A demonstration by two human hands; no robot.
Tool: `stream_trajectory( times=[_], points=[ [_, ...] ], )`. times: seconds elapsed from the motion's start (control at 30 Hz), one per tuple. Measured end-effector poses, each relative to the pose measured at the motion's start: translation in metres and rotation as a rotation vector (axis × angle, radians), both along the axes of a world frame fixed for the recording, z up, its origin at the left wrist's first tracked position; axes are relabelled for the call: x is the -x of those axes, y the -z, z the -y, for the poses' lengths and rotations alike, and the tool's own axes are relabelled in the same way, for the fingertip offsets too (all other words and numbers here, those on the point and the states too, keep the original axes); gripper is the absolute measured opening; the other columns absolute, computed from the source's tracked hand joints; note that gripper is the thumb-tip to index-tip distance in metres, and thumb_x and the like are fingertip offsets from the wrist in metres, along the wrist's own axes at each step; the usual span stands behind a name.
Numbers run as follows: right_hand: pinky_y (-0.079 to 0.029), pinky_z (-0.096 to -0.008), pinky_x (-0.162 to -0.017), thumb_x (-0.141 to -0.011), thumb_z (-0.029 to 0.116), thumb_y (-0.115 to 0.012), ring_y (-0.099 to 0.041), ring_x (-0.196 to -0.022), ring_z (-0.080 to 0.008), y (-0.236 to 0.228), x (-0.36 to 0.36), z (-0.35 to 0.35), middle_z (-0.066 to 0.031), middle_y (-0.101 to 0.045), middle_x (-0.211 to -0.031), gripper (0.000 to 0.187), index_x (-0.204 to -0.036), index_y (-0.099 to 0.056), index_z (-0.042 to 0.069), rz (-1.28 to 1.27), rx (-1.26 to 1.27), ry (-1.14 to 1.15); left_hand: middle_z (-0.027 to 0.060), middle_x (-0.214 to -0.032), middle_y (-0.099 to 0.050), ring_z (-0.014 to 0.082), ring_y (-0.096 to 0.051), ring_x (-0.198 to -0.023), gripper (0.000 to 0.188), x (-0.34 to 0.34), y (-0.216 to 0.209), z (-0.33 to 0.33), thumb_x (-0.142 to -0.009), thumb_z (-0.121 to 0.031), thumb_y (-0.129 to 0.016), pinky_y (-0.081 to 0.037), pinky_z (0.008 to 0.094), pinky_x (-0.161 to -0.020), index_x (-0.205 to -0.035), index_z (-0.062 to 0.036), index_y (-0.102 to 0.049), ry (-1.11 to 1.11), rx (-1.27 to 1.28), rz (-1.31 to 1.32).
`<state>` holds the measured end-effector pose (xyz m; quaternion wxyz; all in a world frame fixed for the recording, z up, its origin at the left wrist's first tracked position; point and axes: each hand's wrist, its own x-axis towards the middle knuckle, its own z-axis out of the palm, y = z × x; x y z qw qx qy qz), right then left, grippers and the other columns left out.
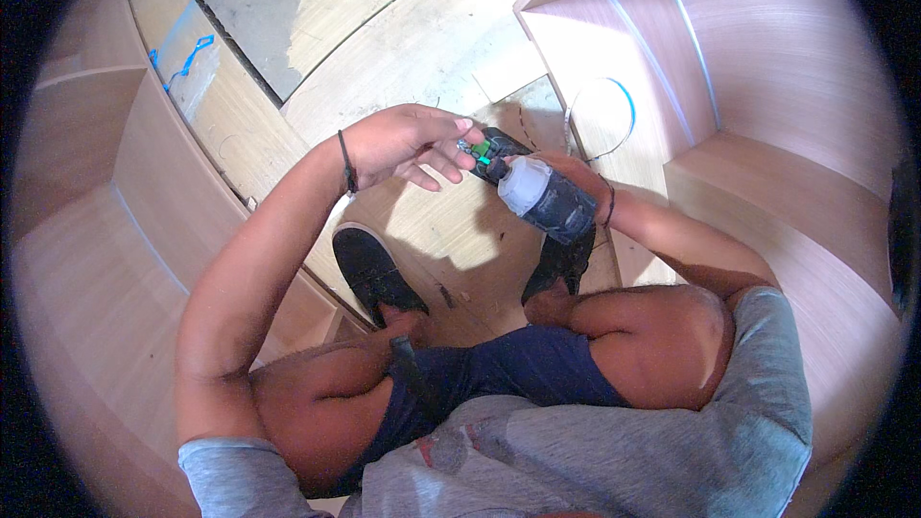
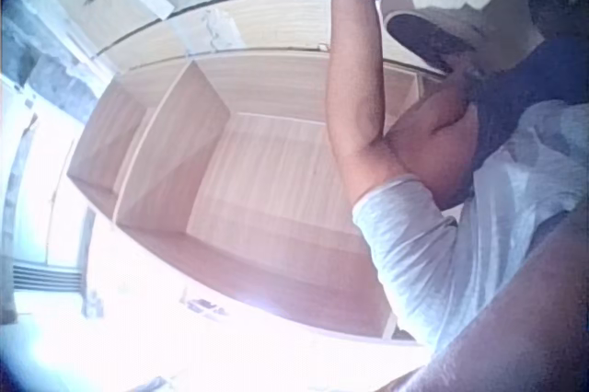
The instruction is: The person measures an aluminum channel, drills a hole in it using a power drill, and then wires and installs an LED strip into the channel inside a wooden cabinet.
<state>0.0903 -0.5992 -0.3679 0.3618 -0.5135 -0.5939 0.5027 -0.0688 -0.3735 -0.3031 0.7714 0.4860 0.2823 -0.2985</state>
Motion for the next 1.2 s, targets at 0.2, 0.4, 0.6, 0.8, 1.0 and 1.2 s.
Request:
stream_trajectory(
  times=[0.2,0.4,0.6,0.8,1.0,1.2],
  points=[
    [-0.045,-0.0325,-0.081,-0.073,0.023,-0.066,-0.059,-0.089,-0.0223,-0.005,0.004,0.005,-0.0098,-0.061,-0.096,0.040,-0.107,-0.054,0.006,0.012,0.058,0.068,0.0044,-0.088,-0.062,0.0087,-0.060,-0.075,0.028,0.006,-0.001,0.004,-0.087,-0.024,-0.054,-0.052,0.0247,-0.064,-0.104,-0.0025,-0.057,-0.111,0.113,0.026],
    [-0.045,-0.0309,-0.081,-0.074,0.021,-0.066,-0.059,-0.089,-0.0210,-0.003,0.006,0.010,-0.0088,-0.060,-0.099,0.037,-0.107,-0.055,0.008,0.015,0.116,0.072,0.0073,-0.089,-0.062,0.0120,-0.061,-0.080,0.029,0.007,-0.009,0.003,-0.084,-0.017,-0.057,-0.052,0.0259,-0.071,-0.106,0.0011,-0.057,-0.187,0.128,-0.008],
    [-0.045,-0.0319,-0.083,-0.073,0.022,-0.067,-0.058,-0.092,-0.0218,-0.003,0.005,0.011,-0.0084,-0.060,-0.101,0.038,-0.106,-0.055,0.010,-0.262,0.300,0.131,0.0091,-0.093,-0.063,0.0141,-0.062,-0.084,0.027,0.011,-0.010,-0.001,-0.084,-0.012,-0.055,-0.052,0.0242,-0.071,-0.108,0.0014,-0.057,-0.160,0.086,0.098],
    [-0.045,-0.0330,-0.084,-0.071,0.024,-0.068,-0.058,-0.094,-0.0229,0.000,0.000,0.012,-0.0087,-0.060,-0.102,0.040,-0.107,-0.055,0.010,0.035,0.175,0.038,0.0088,-0.089,-0.064,0.0126,-0.062,-0.080,0.027,0.010,-0.010,0.001,-0.085,-0.013,-0.056,-0.053,0.0234,-0.072,-0.107,0.0015,-0.057,-0.179,0.045,0.045],
    [-0.045,-0.0335,-0.084,-0.071,0.028,-0.068,-0.058,-0.094,-0.0252,0.001,0.000,0.014,-0.0099,-0.059,-0.102,0.042,-0.106,-0.055,0.011,0.112,0.110,0.067,0.0104,-0.089,-0.063,0.0139,-0.063,-0.077,0.023,0.011,0.000,0.002,-0.085,-0.011,-0.055,-0.055,0.0261,-0.072,-0.104,0.0030,-0.056,-0.289,0.207,0.018],
    [-0.043,-0.0335,-0.085,-0.072,0.025,-0.066,-0.057,-0.093,-0.0251,0.003,0.003,0.015,-0.0103,-0.059,-0.101,0.038,-0.104,-0.055,0.010,0.026,0.165,0.087,0.0093,-0.086,-0.063,0.0143,-0.063,-0.075,0.022,0.014,0.000,0.002,-0.085,-0.010,-0.056,-0.055,0.0264,-0.072,-0.103,0.0026,-0.057,-0.302,0.210,0.006]
  ],
)
